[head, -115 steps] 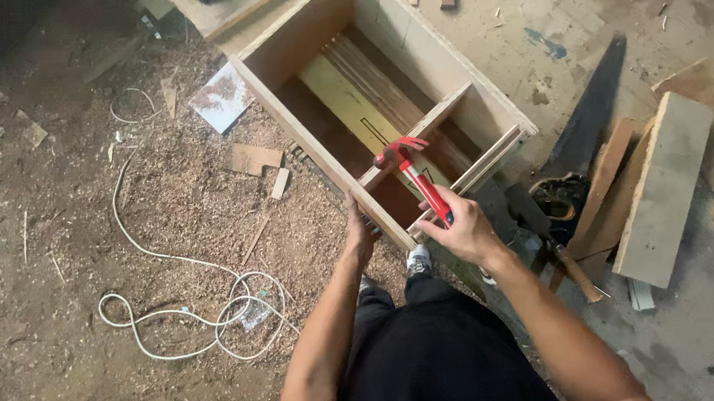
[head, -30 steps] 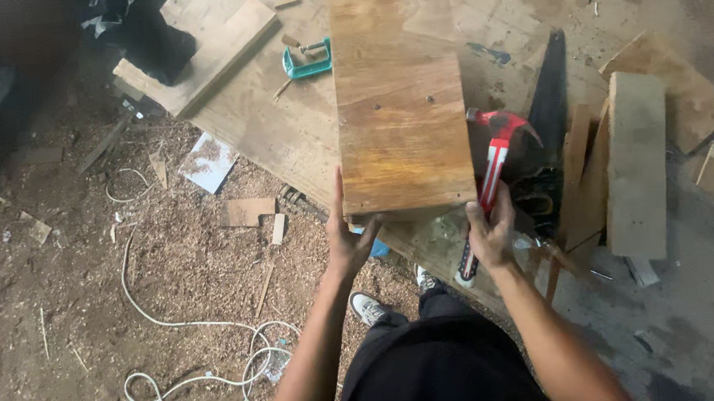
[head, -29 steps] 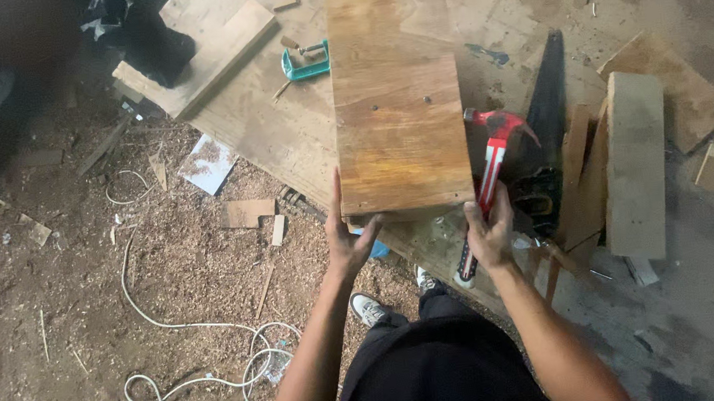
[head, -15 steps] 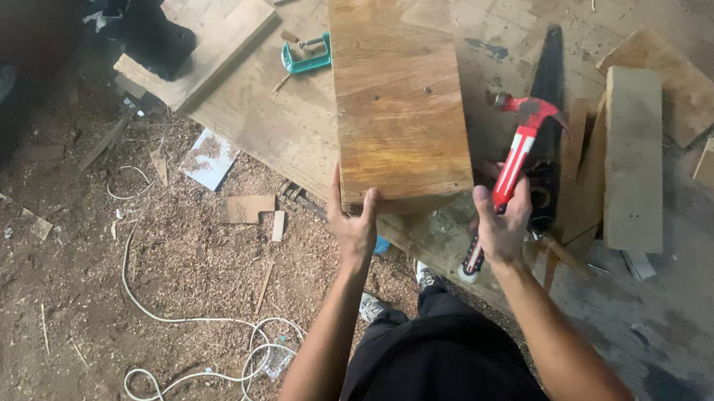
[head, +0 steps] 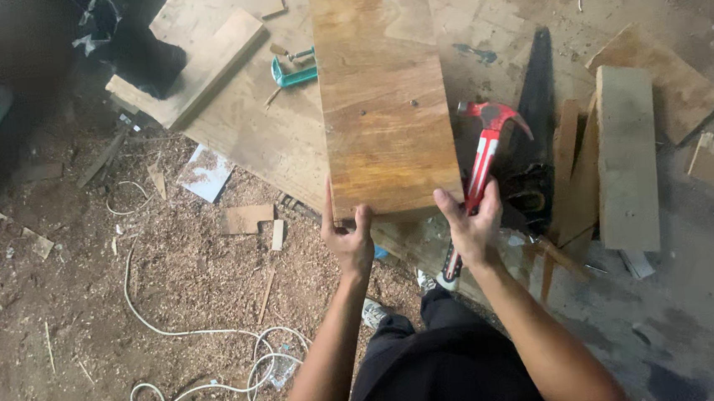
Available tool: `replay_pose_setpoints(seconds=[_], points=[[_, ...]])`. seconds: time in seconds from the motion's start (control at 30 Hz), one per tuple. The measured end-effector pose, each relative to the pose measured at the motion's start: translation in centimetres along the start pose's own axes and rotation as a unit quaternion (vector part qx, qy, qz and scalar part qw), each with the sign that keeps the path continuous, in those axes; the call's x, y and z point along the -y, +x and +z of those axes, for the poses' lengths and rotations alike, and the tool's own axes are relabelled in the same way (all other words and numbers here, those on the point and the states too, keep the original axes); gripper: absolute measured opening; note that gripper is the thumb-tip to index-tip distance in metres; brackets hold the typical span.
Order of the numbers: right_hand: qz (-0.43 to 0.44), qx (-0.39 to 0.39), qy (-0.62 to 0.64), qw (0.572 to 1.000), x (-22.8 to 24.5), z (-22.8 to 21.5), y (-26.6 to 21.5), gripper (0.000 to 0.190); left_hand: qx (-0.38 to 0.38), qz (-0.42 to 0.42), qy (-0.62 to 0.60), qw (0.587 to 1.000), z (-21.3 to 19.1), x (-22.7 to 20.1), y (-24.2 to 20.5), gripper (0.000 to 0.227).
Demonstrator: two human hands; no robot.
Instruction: The person uses a hammer and a chisel to adjust and fit wooden pieces into a partially assembled wooden box. They repeatedly tap the chisel to align the wood and then insert a wooden panel into the box structure.
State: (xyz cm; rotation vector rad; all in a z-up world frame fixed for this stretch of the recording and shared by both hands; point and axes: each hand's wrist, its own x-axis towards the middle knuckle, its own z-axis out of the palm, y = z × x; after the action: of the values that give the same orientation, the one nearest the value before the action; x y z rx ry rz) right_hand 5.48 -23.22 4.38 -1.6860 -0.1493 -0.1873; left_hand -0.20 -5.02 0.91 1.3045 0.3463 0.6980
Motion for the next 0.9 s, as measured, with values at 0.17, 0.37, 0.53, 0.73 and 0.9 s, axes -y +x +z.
replay_pose_setpoints(seconds=[0.17, 0.37, 0.53, 0.73, 0.9], points=[[0.002, 0.007, -0.002, 1.000, 0.0, -0.1, -0.2, 0.050, 0.032, 0.095, 0.047, 0.994, -0.7, 1.6, -0.3, 0.100], [-0.007, -0.003, 0.009, 1.000, -0.3, 0.1, -0.3, 0.051, 0.033, 0.149, 0.056, 0.987, -0.4, 2.6, 0.1, 0.109], [0.004, -0.022, -0.021, 1.000, -1.0, 0.4, -0.5, 0.053, 0.033, 0.153, 0.101, 0.983, -0.7, 2.0, 0.0, 0.110], [0.000, -0.024, 0.005, 1.000, -1.5, 0.5, -0.9, 0.056, 0.040, 0.112, 0.077, 0.990, -0.3, 0.9, 0.1, 0.110], [0.008, -0.060, 0.004, 0.998, -1.2, 0.5, -1.9, 0.051, -0.043, 0.281, 0.310, 0.907, -0.3, 0.1, -1.2, 0.114]])
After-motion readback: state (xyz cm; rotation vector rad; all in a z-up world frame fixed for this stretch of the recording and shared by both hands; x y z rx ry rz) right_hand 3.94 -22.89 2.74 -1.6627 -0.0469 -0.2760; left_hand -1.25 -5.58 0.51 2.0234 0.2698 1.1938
